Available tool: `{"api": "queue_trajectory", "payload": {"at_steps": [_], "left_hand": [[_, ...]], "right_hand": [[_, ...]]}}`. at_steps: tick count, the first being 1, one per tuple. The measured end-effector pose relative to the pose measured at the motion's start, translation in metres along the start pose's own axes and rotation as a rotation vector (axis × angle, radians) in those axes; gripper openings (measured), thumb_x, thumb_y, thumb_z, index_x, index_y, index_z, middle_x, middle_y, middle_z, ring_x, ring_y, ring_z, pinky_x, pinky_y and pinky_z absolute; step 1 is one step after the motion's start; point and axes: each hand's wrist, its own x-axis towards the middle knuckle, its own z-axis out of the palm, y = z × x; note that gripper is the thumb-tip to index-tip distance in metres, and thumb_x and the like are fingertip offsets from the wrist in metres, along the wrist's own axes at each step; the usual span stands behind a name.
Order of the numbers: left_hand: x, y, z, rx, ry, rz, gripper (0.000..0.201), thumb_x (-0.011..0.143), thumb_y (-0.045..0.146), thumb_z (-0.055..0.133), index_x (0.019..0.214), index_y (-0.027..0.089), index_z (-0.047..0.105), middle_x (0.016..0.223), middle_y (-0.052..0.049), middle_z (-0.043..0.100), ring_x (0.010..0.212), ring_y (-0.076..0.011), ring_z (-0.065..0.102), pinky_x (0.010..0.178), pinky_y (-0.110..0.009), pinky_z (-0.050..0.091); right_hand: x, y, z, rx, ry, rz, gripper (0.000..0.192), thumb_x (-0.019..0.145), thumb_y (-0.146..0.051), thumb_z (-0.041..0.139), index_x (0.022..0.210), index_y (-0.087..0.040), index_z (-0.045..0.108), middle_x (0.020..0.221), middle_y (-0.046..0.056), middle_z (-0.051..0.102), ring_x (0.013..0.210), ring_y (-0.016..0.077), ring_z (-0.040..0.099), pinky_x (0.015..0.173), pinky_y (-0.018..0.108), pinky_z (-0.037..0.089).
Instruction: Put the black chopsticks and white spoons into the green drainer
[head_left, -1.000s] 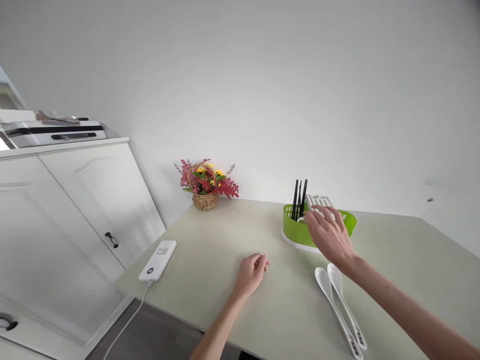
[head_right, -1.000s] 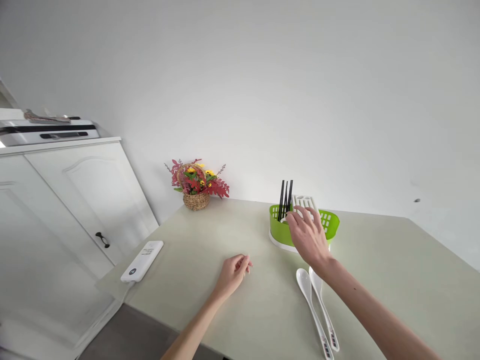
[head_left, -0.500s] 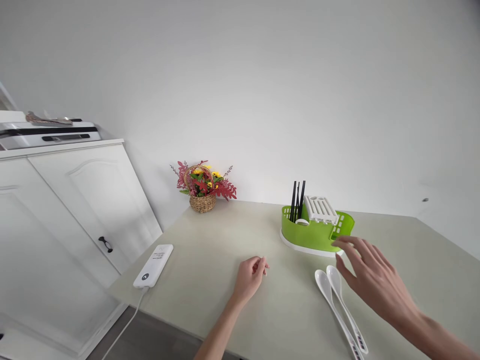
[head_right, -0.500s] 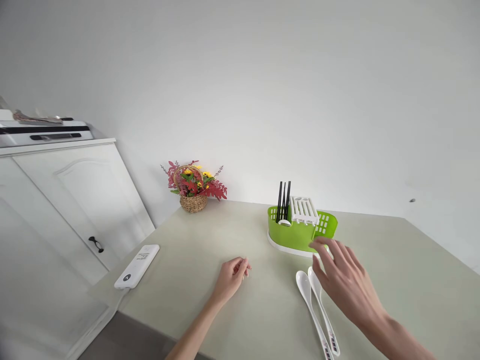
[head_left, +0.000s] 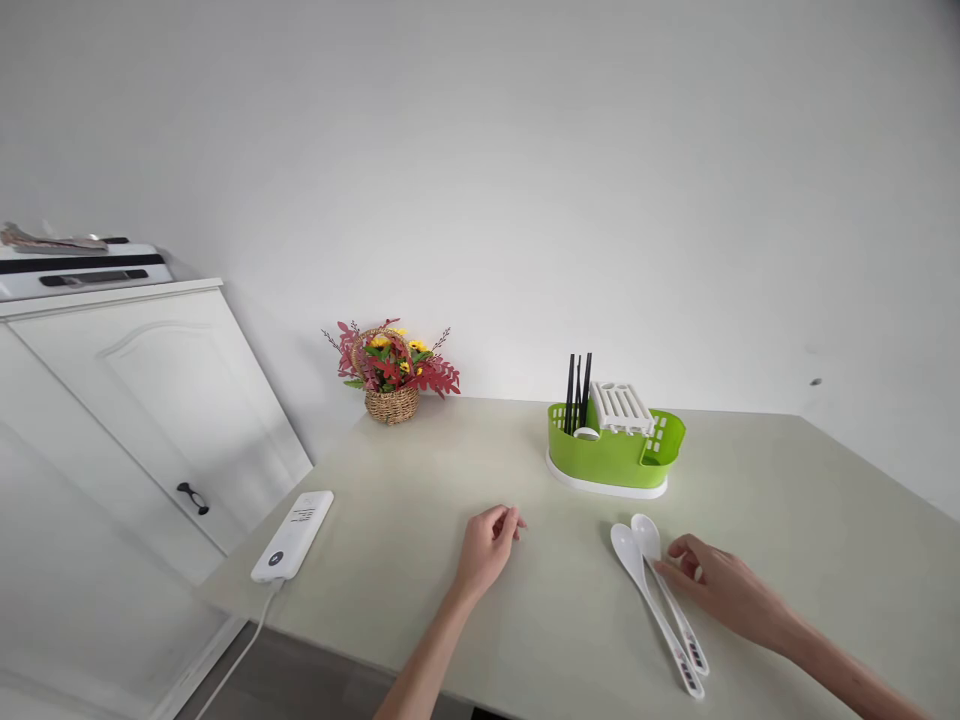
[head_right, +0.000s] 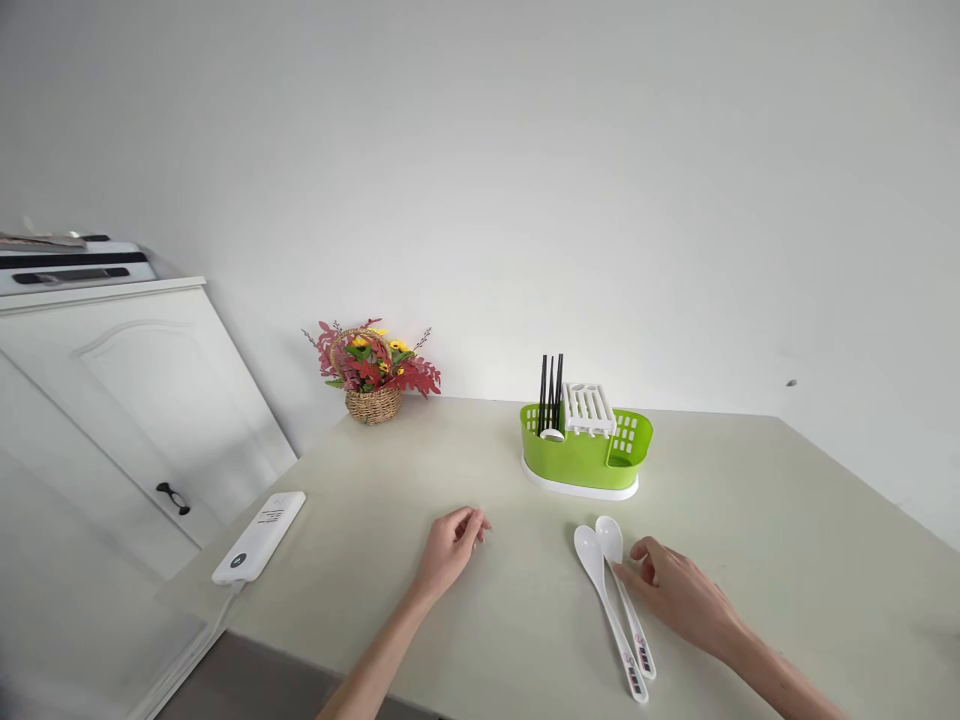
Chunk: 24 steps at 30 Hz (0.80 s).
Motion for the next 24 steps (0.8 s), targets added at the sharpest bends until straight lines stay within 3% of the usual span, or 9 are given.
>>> {"api": "queue_trajectory", "payload": {"at_steps": [6, 12, 20, 24], "left_hand": [[0.001, -0.003, 0.002, 0.007, 0.007, 0.004, 0.054, 0.101, 0.059, 0.043, 0.081, 0.017, 0.070, 0.068, -0.002, 0.064, 0.058, -0.0132, 0.052, 0.057, -0.024, 0.039], [0.001, -0.002, 0.002, 0.018, 0.002, 0.014, 0.056, 0.100, 0.061, 0.043, 0.080, 0.017, 0.070, 0.067, -0.003, 0.064, 0.058, -0.0135, 0.053, 0.057, -0.024, 0.040], [0.001, 0.002, 0.001, 0.034, 0.002, 0.004, 0.057, 0.099, 0.063, 0.044, 0.078, 0.017, 0.069, 0.067, -0.003, 0.064, 0.058, -0.0142, 0.054, 0.058, -0.024, 0.040], [0.001, 0.004, 0.000, 0.050, 0.000, -0.003, 0.057, 0.099, 0.064, 0.043, 0.078, 0.018, 0.070, 0.067, -0.004, 0.065, 0.058, -0.0148, 0.054, 0.057, -0.024, 0.040]], "right_hand": [[0.002, -0.016, -0.004, -0.127, -0.013, 0.088, 0.031, 0.092, -0.051, 0.043, 0.089, -0.025, 0.060, 0.085, 0.006, 0.073, 0.076, 0.0259, 0.070, 0.065, 0.036, 0.047], [-0.004, -0.023, -0.003, -0.144, 0.023, 0.084, 0.038, 0.095, -0.057, 0.038, 0.085, -0.026, 0.057, 0.083, 0.008, 0.074, 0.071, 0.0270, 0.070, 0.063, 0.037, 0.045], [-0.014, -0.013, 0.001, -0.209, 0.082, 0.056, 0.030, 0.097, -0.048, 0.038, 0.077, -0.027, 0.046, 0.077, 0.006, 0.072, 0.065, 0.0260, 0.068, 0.060, 0.034, 0.040], [-0.017, -0.008, -0.003, -0.193, 0.073, 0.079, 0.037, 0.100, -0.048, 0.028, 0.073, -0.027, 0.042, 0.077, 0.007, 0.072, 0.068, 0.0273, 0.068, 0.061, 0.036, 0.041]]}}
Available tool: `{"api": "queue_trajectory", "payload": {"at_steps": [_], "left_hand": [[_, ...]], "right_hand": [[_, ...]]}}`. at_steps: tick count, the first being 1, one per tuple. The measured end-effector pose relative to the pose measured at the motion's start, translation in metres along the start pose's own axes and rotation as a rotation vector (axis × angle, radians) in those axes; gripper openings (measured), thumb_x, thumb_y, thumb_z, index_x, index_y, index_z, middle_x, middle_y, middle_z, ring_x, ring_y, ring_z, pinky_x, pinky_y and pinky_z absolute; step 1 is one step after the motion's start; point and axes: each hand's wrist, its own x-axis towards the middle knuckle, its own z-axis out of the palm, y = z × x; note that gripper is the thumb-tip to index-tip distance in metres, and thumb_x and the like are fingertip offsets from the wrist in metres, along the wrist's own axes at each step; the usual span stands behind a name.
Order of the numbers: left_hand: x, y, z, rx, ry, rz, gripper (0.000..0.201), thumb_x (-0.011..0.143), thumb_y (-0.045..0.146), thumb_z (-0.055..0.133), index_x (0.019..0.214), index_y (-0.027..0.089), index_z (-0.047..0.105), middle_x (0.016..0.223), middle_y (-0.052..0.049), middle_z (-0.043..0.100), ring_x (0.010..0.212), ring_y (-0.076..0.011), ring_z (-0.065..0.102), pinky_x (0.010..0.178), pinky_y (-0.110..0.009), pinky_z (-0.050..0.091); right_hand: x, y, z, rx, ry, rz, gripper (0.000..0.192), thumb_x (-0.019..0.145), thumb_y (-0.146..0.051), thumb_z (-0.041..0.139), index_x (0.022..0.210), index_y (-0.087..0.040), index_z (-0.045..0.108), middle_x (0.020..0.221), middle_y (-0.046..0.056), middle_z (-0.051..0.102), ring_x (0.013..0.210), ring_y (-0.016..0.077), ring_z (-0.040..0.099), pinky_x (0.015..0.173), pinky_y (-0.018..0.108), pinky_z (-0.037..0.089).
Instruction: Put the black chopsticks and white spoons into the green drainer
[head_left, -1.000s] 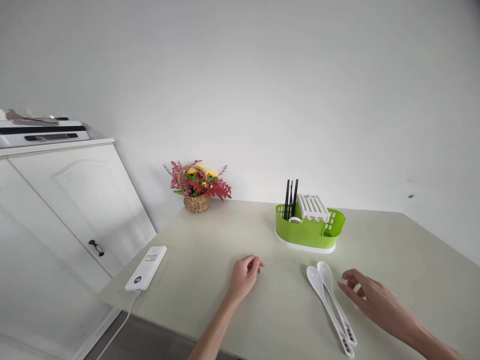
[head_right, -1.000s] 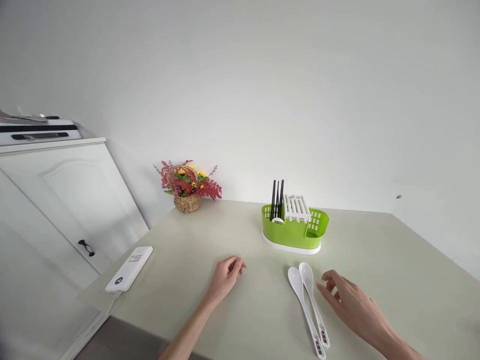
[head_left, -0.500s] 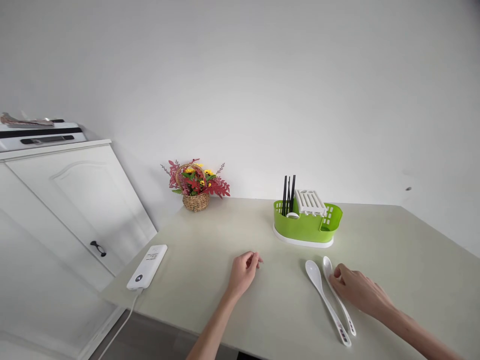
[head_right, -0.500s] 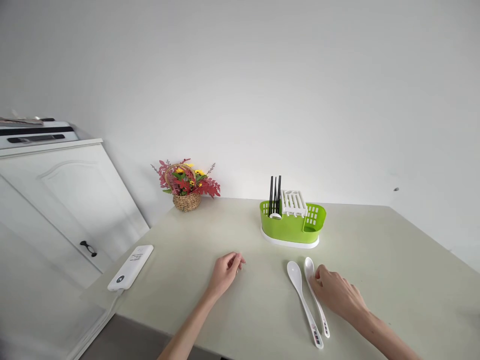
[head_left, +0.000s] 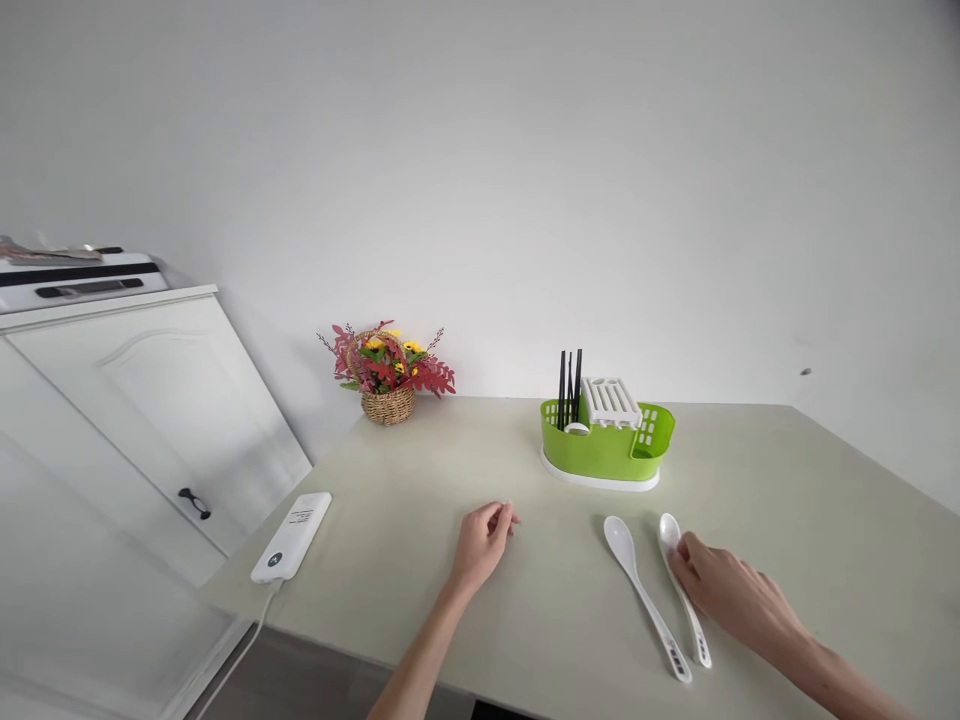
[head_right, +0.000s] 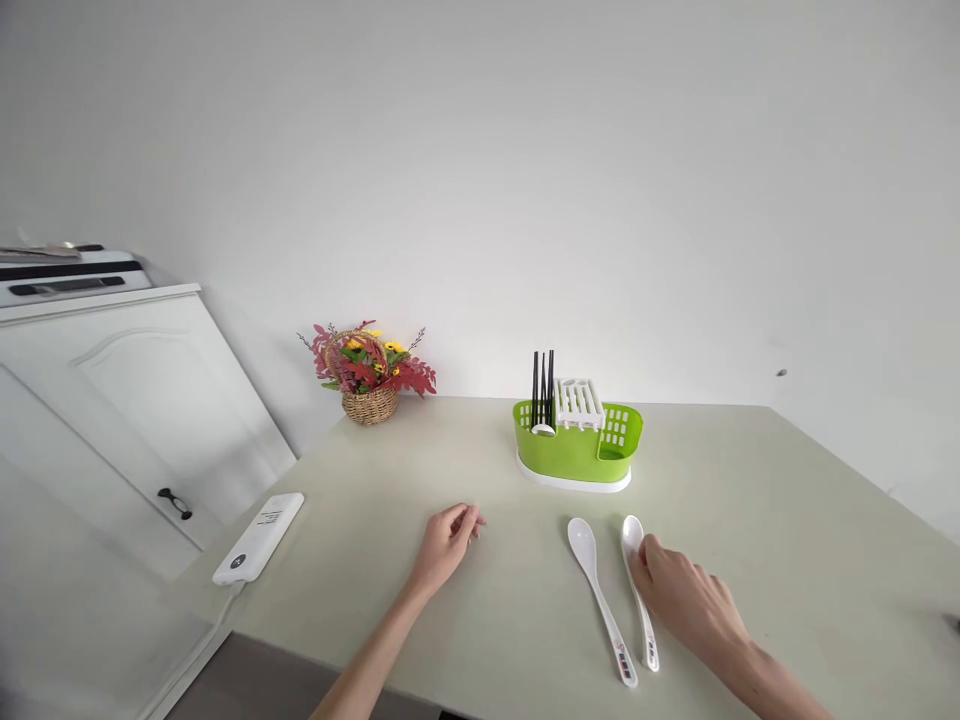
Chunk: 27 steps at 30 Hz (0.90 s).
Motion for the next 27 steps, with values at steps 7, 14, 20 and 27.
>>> {"api": "queue_trajectory", "payload": {"at_steps": [7, 14, 20, 27], "left_hand": [[-0.002, 0.001, 0.001, 0.016, 0.012, 0.017, 0.057, 0.100, 0.062, 0.043, 0.078, 0.018, 0.070, 0.068, -0.003, 0.066, 0.059, -0.0147, 0.055, 0.059, -0.024, 0.040], [-0.003, 0.001, -0.001, 0.031, 0.019, 0.016, 0.055, 0.101, 0.060, 0.044, 0.077, 0.018, 0.069, 0.068, -0.003, 0.066, 0.059, -0.0145, 0.055, 0.059, -0.025, 0.040], [-0.020, 0.035, 0.005, 0.027, -0.016, 0.062, 0.048, 0.103, 0.055, 0.043, 0.090, 0.018, 0.070, 0.084, -0.007, 0.071, 0.070, -0.0169, 0.061, 0.064, -0.026, 0.044], [-0.049, 0.129, 0.004, 0.030, -0.467, 0.209, 0.037, 0.105, 0.047, 0.047, 0.131, 0.023, 0.058, 0.091, -0.004, 0.075, 0.067, -0.0147, 0.062, 0.062, -0.023, 0.045]], "right_hand": [[-0.015, -0.009, 0.004, -0.068, 0.043, -0.041, 0.033, 0.099, -0.052, 0.035, 0.079, -0.027, 0.043, 0.084, 0.007, 0.073, 0.072, 0.0286, 0.071, 0.061, 0.035, 0.040], [-0.015, 0.007, 0.001, -0.111, -0.042, 0.004, 0.031, 0.101, -0.037, 0.029, 0.071, -0.027, 0.031, 0.075, 0.007, 0.070, 0.067, 0.0273, 0.069, 0.062, 0.035, 0.038], [-0.036, -0.008, -0.020, 0.139, -0.007, -0.105, 0.040, 0.102, -0.055, 0.022, 0.077, -0.029, 0.041, 0.071, 0.004, 0.067, 0.065, 0.0268, 0.063, 0.061, 0.034, 0.041], [-0.070, -0.059, -0.039, 0.280, -0.097, -0.445, 0.041, 0.103, -0.055, 0.031, 0.075, -0.028, 0.044, 0.065, 0.001, 0.062, 0.055, 0.0202, 0.056, 0.055, 0.029, 0.036]]}}
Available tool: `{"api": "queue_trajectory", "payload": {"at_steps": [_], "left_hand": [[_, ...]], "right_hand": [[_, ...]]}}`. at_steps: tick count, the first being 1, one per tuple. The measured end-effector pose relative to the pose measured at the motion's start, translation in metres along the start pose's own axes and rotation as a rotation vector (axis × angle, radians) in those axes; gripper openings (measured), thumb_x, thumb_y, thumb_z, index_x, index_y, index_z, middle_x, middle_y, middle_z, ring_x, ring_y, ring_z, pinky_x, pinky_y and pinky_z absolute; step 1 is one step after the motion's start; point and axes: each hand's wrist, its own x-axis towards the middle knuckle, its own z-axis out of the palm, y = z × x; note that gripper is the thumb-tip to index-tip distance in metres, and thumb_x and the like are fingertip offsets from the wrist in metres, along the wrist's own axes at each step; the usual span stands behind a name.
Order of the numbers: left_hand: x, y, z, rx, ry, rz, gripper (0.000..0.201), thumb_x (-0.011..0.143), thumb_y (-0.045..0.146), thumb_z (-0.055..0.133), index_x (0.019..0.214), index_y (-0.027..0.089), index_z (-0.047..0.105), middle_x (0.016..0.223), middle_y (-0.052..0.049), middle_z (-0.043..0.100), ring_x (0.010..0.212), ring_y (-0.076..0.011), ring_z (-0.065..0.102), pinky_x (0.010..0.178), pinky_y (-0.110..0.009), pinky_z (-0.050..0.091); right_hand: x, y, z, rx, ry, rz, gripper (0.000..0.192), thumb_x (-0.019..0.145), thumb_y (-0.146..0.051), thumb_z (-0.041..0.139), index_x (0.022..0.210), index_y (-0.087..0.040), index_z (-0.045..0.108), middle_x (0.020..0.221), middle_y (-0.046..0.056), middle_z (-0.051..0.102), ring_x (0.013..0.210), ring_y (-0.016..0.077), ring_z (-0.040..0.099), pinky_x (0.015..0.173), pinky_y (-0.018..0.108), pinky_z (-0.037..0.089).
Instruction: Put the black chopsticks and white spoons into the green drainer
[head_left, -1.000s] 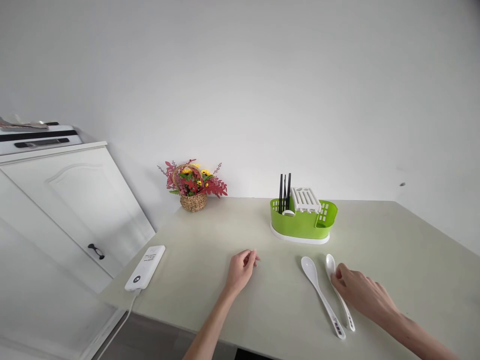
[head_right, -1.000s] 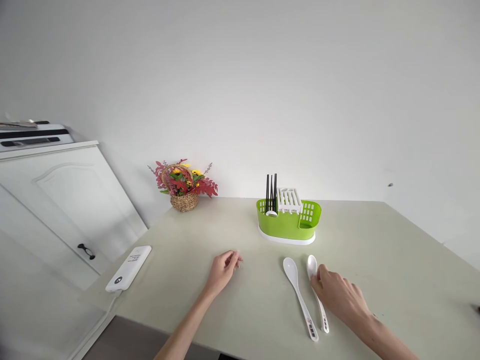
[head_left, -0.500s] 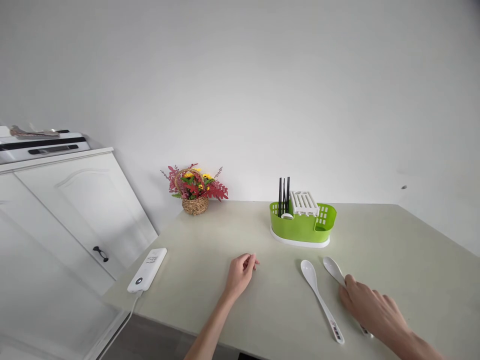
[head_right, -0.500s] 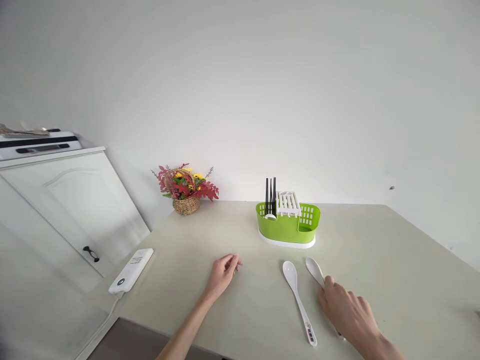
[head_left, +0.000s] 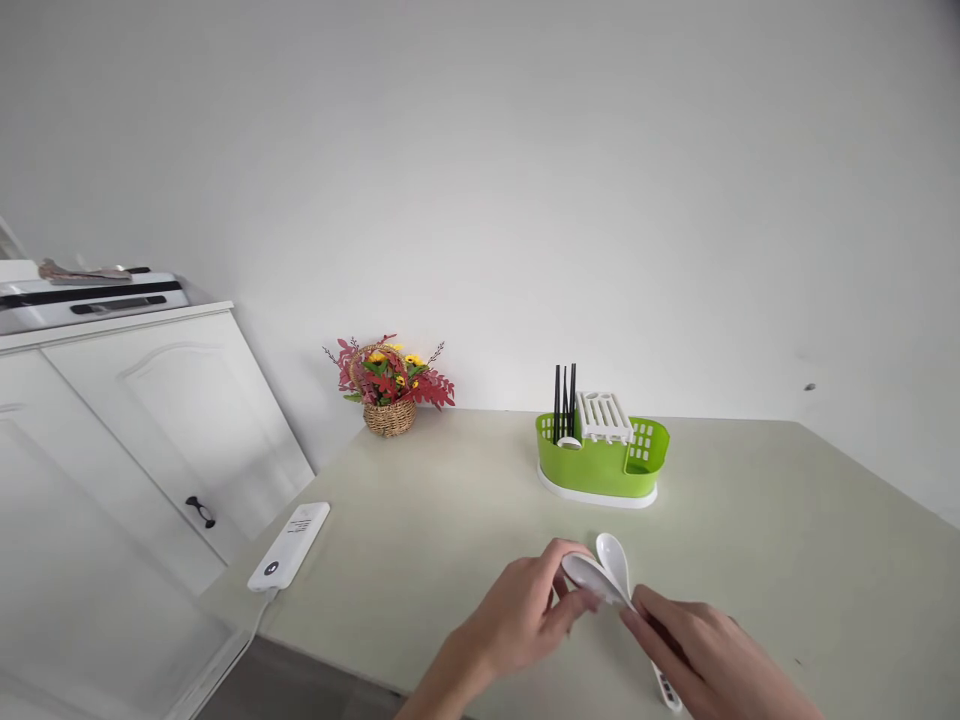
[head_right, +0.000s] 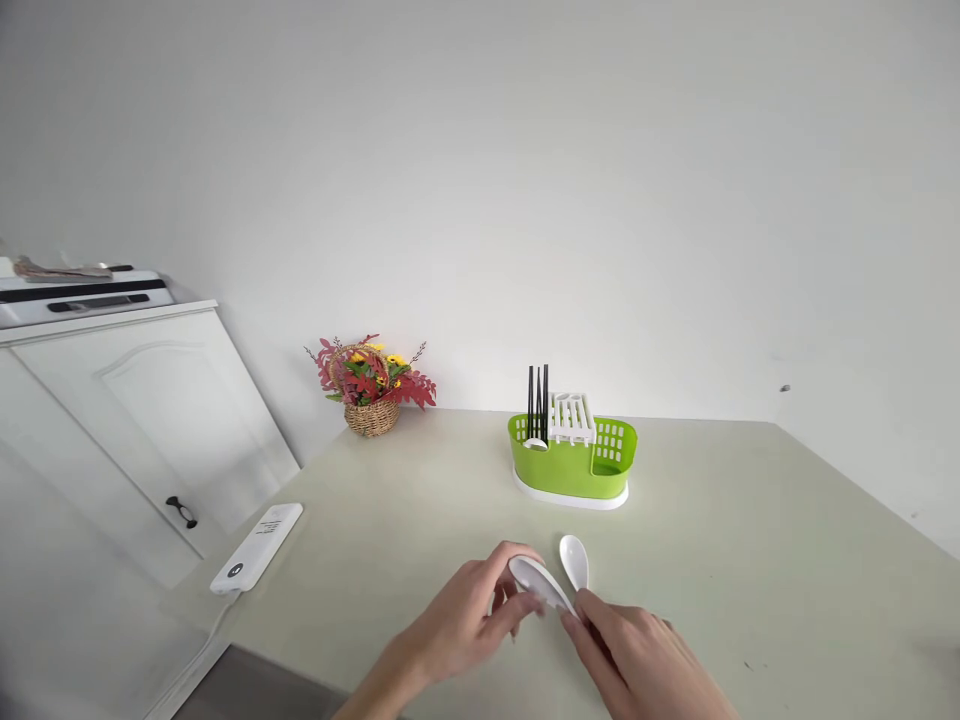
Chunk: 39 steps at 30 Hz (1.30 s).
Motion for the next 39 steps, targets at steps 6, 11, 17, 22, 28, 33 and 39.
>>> {"api": "queue_trajectory", "payload": {"at_steps": [6, 11, 17, 22, 28, 33, 39], "left_hand": [[-0.003, 0.032, -0.025, 0.139, -0.033, 0.090, 0.030, 0.108, 0.034, 0.039, 0.117, 0.021, 0.064, 0.081, -0.001, 0.073, 0.057, -0.0095, 0.052, 0.061, -0.019, 0.043], [0.002, 0.027, -0.063, 0.105, 0.376, 0.107, 0.030, 0.107, 0.036, 0.044, 0.117, 0.020, 0.067, 0.083, -0.002, 0.074, 0.056, -0.0095, 0.056, 0.058, -0.019, 0.046], [0.041, 0.011, -0.115, 0.155, 0.931, 0.144, 0.032, 0.105, 0.040, 0.048, 0.121, 0.019, 0.067, 0.095, -0.005, 0.077, 0.058, -0.0115, 0.065, 0.062, -0.023, 0.053], [0.084, -0.008, -0.120, 0.450, 0.825, 0.158, 0.030, 0.102, 0.021, 0.047, 0.121, 0.025, 0.070, 0.099, -0.002, 0.079, 0.060, -0.0105, 0.067, 0.067, -0.021, 0.051], [0.129, -0.025, -0.106, 0.846, 0.582, 0.062, 0.036, 0.100, 0.012, 0.051, 0.125, 0.031, 0.070, 0.101, 0.000, 0.080, 0.082, -0.0147, 0.071, 0.064, -0.021, 0.042], [0.151, -0.033, -0.095, 0.936, 0.442, 0.058, 0.040, 0.099, 0.010, 0.051, 0.125, 0.035, 0.068, 0.101, 0.000, 0.078, 0.085, -0.0156, 0.071, 0.062, -0.023, 0.039], [0.154, -0.044, -0.081, 1.021, 0.338, 0.006, 0.036, 0.100, 0.012, 0.050, 0.120, 0.035, 0.069, 0.093, 0.000, 0.076, 0.077, -0.0164, 0.069, 0.060, -0.024, 0.038]], "right_hand": [[-0.012, -0.015, -0.008, 0.086, 0.008, -0.103, 0.041, 0.102, -0.055, 0.041, 0.074, -0.027, 0.047, 0.060, -0.003, 0.052, 0.052, 0.0140, 0.048, 0.051, 0.025, 0.037], [-0.012, 0.021, -0.020, 0.243, 0.162, -0.057, 0.031, 0.096, -0.053, 0.053, 0.115, -0.029, 0.059, 0.074, -0.004, 0.063, 0.062, 0.0134, 0.061, 0.053, 0.020, 0.047], [-0.003, 0.135, -0.009, 0.231, 0.390, 0.227, 0.046, 0.086, -0.066, 0.057, 0.113, -0.029, 0.061, 0.081, 0.000, 0.070, 0.071, 0.0170, 0.066, 0.060, 0.024, 0.054], [-0.004, 0.182, 0.006, 0.241, 0.434, 0.332, 0.050, 0.082, -0.068, 0.056, 0.111, -0.029, 0.063, 0.088, 0.003, 0.074, 0.071, 0.0191, 0.068, 0.066, 0.029, 0.056], [-0.004, 0.174, 0.010, 0.215, 0.482, 0.337, 0.046, 0.084, -0.065, 0.055, 0.112, -0.029, 0.062, 0.082, 0.001, 0.071, 0.064, 0.0169, 0.064, 0.064, 0.027, 0.052], [-0.004, 0.181, 0.008, 0.252, 0.427, 0.383, 0.047, 0.084, -0.066, 0.054, 0.113, -0.030, 0.062, 0.077, -0.002, 0.069, 0.063, 0.0162, 0.063, 0.065, 0.026, 0.052], [-0.004, 0.175, 0.007, 0.242, 0.433, 0.380, 0.044, 0.088, -0.064, 0.052, 0.114, -0.030, 0.061, 0.078, -0.002, 0.069, 0.063, 0.0157, 0.063, 0.065, 0.025, 0.051]]}}
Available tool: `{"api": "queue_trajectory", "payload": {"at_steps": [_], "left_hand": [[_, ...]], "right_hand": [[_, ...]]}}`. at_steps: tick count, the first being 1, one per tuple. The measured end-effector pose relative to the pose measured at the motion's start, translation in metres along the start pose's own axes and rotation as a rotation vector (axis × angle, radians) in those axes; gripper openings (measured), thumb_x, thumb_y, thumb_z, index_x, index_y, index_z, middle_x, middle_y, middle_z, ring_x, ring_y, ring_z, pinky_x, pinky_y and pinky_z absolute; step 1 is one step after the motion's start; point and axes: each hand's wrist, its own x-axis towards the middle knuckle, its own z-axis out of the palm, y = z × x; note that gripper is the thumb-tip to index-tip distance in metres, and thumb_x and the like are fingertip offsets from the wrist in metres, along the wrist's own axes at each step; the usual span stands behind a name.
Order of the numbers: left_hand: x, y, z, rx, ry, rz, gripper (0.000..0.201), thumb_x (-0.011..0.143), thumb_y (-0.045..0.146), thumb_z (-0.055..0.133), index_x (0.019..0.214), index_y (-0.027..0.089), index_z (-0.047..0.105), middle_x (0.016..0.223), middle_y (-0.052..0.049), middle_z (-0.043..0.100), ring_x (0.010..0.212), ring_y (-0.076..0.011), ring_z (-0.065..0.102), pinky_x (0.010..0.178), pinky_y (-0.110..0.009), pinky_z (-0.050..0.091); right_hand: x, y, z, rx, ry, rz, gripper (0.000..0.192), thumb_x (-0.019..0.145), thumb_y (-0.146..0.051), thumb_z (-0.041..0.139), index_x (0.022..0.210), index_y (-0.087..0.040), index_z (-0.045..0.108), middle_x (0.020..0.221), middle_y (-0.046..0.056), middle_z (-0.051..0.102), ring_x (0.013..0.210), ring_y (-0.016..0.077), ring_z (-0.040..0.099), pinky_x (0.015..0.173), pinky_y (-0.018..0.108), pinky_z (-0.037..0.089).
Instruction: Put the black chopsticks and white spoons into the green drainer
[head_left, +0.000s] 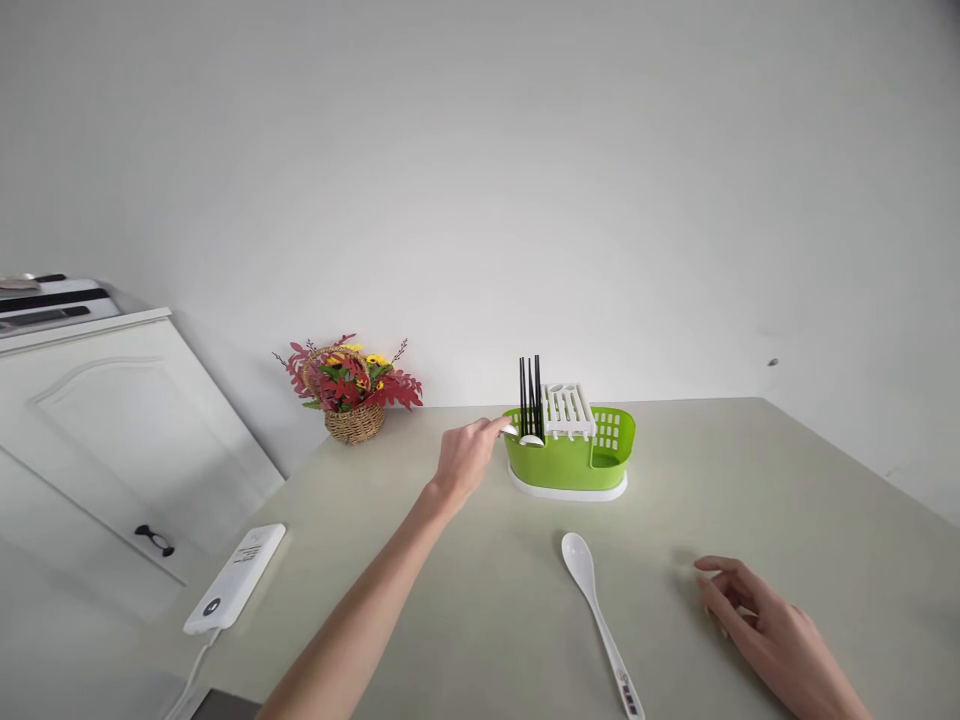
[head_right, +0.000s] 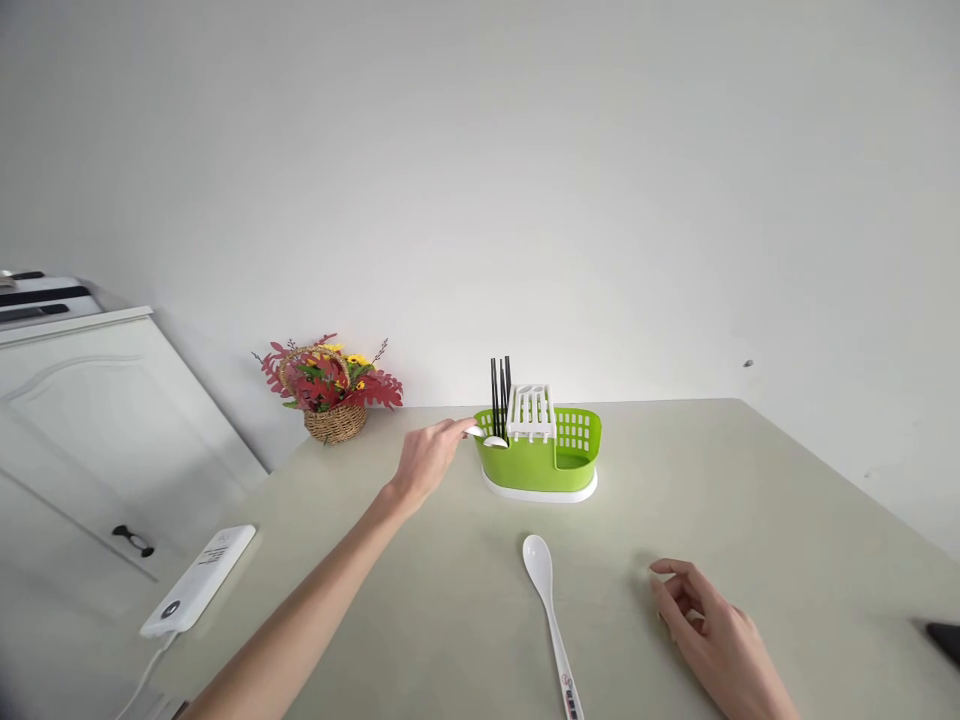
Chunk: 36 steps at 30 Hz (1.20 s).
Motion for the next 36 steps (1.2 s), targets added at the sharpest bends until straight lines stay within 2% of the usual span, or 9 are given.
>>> {"api": "queue_trajectory", "payload": {"at_steps": [8, 12, 16, 19, 22, 26, 31, 34, 36], "left_hand": [[-0.004, 0.006, 0.002, -0.055, -0.076, -0.038, 0.038, 0.104, 0.021, 0.046, 0.137, 0.034, 0.057, 0.110, -0.003, 0.076, 0.090, -0.0191, 0.073, 0.067, -0.024, 0.046], [-0.024, 0.008, 0.008, -0.163, 0.025, -0.164, 0.045, 0.101, 0.022, 0.048, 0.146, 0.024, 0.043, 0.107, -0.006, 0.075, 0.085, -0.0204, 0.073, 0.069, -0.027, 0.048], [-0.065, 0.029, 0.041, -0.408, 0.178, -0.344, 0.032, 0.103, 0.029, 0.043, 0.133, 0.021, 0.043, 0.103, -0.005, 0.070, 0.068, -0.0162, 0.069, 0.070, -0.030, 0.051], [-0.091, 0.062, 0.067, -0.450, 0.005, -0.311, 0.034, 0.101, 0.044, 0.047, 0.126, 0.021, 0.047, 0.108, -0.009, 0.067, 0.079, -0.0211, 0.072, 0.070, -0.033, 0.053], [-0.096, 0.098, 0.075, -0.386, -0.229, -0.220, 0.047, 0.098, 0.056, 0.051, 0.124, 0.017, 0.052, 0.117, -0.016, 0.066, 0.097, -0.0301, 0.072, 0.074, -0.036, 0.054], [-0.084, 0.127, 0.065, -0.312, -0.467, -0.171, 0.040, 0.095, 0.051, 0.060, 0.115, 0.017, 0.062, 0.107, -0.015, 0.072, 0.101, -0.0329, 0.072, 0.079, -0.037, 0.053], [-0.079, 0.130, 0.041, -0.417, -0.612, -0.078, 0.034, 0.089, 0.054, 0.068, 0.098, 0.021, 0.070, 0.077, -0.005, 0.074, 0.080, -0.0266, 0.074, 0.073, -0.032, 0.050], [-0.075, 0.118, 0.012, -0.651, -0.573, -0.042, 0.038, 0.094, 0.058, 0.059, 0.093, 0.022, 0.072, 0.056, 0.004, 0.064, 0.051, -0.0161, 0.065, 0.062, -0.025, 0.047], [-0.067, 0.105, -0.013, -0.719, -0.413, -0.040, 0.040, 0.097, 0.057, 0.054, 0.092, 0.022, 0.074, 0.052, 0.005, 0.062, 0.048, -0.0144, 0.064, 0.057, -0.023, 0.044]], "right_hand": [[-0.003, -0.005, -0.001, -0.006, 0.026, -0.027, 0.042, 0.089, -0.062, 0.050, 0.111, -0.029, 0.062, 0.072, -0.002, 0.067, 0.059, 0.0159, 0.062, 0.062, 0.026, 0.050], [-0.004, -0.008, -0.002, -0.012, 0.020, -0.005, 0.042, 0.090, -0.062, 0.050, 0.112, -0.029, 0.062, 0.073, -0.002, 0.067, 0.063, 0.0166, 0.062, 0.064, 0.026, 0.050], [-0.003, -0.012, -0.003, 0.002, 0.019, 0.011, 0.041, 0.089, -0.061, 0.050, 0.110, -0.029, 0.063, 0.073, -0.003, 0.068, 0.063, 0.0172, 0.063, 0.065, 0.027, 0.050], [-0.003, -0.015, -0.004, -0.004, 0.009, 0.019, 0.044, 0.089, -0.062, 0.049, 0.112, -0.028, 0.062, 0.072, -0.003, 0.068, 0.062, 0.0174, 0.062, 0.066, 0.028, 0.050], [-0.004, -0.017, -0.006, -0.023, 0.000, 0.017, 0.045, 0.090, -0.063, 0.046, 0.111, -0.027, 0.062, 0.072, -0.002, 0.067, 0.064, 0.0181, 0.063, 0.067, 0.029, 0.050], [-0.006, -0.019, -0.007, -0.035, 0.021, 0.008, 0.042, 0.091, -0.063, 0.045, 0.105, -0.027, 0.063, 0.069, -0.002, 0.066, 0.065, 0.0183, 0.062, 0.066, 0.029, 0.049], [-0.007, -0.021, -0.006, -0.028, 0.042, -0.032, 0.042, 0.091, -0.062, 0.046, 0.102, -0.027, 0.065, 0.067, -0.002, 0.065, 0.062, 0.0183, 0.062, 0.065, 0.029, 0.049], [-0.008, -0.022, -0.006, -0.030, 0.044, -0.039, 0.041, 0.091, -0.061, 0.046, 0.101, -0.027, 0.066, 0.066, -0.002, 0.064, 0.061, 0.0182, 0.061, 0.064, 0.029, 0.049], [-0.009, -0.023, -0.006, -0.035, 0.041, -0.027, 0.040, 0.091, -0.060, 0.047, 0.103, -0.027, 0.066, 0.065, -0.002, 0.064, 0.060, 0.0181, 0.060, 0.063, 0.029, 0.049]]}}
